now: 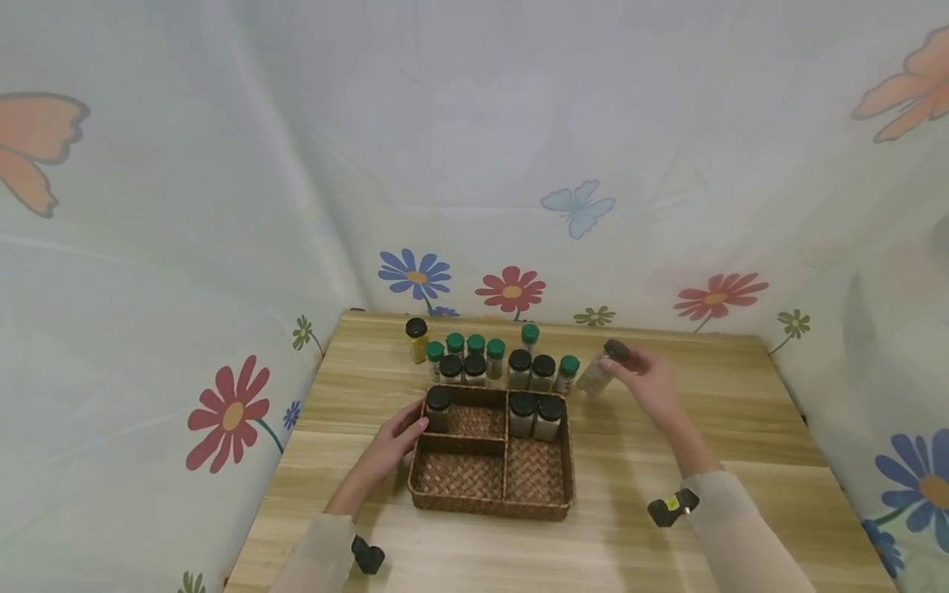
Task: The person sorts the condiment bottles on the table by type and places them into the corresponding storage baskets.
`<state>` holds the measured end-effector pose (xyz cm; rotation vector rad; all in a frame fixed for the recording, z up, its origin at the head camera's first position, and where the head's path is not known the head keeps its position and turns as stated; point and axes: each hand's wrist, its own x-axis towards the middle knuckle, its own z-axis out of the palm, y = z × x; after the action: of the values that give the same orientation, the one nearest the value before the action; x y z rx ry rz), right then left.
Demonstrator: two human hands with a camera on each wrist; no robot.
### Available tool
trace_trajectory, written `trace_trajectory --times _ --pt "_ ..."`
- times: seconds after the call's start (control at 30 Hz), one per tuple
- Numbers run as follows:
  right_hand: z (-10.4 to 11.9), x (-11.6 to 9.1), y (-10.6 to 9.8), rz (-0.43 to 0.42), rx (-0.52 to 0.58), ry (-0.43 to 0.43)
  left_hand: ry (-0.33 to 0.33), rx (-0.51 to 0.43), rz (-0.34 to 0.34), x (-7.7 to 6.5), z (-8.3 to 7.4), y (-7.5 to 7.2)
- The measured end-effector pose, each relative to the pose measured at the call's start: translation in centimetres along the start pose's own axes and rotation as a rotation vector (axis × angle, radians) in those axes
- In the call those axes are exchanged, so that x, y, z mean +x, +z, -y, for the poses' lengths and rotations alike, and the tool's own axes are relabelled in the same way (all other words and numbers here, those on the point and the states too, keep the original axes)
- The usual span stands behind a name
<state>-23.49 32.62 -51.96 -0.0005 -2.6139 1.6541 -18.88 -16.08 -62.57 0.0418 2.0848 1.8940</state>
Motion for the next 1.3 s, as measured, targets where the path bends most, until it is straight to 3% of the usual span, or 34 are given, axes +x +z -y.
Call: trace_trajectory --times 0.2,0.43,0.97,1.3 --pt "1.5 -0.6 0.5 0.02 0.033 0.003 -0.004 0.003 0.0 0.0 -0.1 0.0" --pt "3.9 -0.6 2.3 0.044 -0.004 -0.064 0.002 0.007 -0.008 0.0 -0.2 -0.1" --pt "6.9 -0.6 8.0 0.106 0.163 -0.132 -0.001 0.012 -0.014 0.1 0.1 0.0" --pt "7.7 -1.1 12.5 0.187 0.149 -0.191 0.008 -0.002 -0.01 0.3 0.2 0.1"
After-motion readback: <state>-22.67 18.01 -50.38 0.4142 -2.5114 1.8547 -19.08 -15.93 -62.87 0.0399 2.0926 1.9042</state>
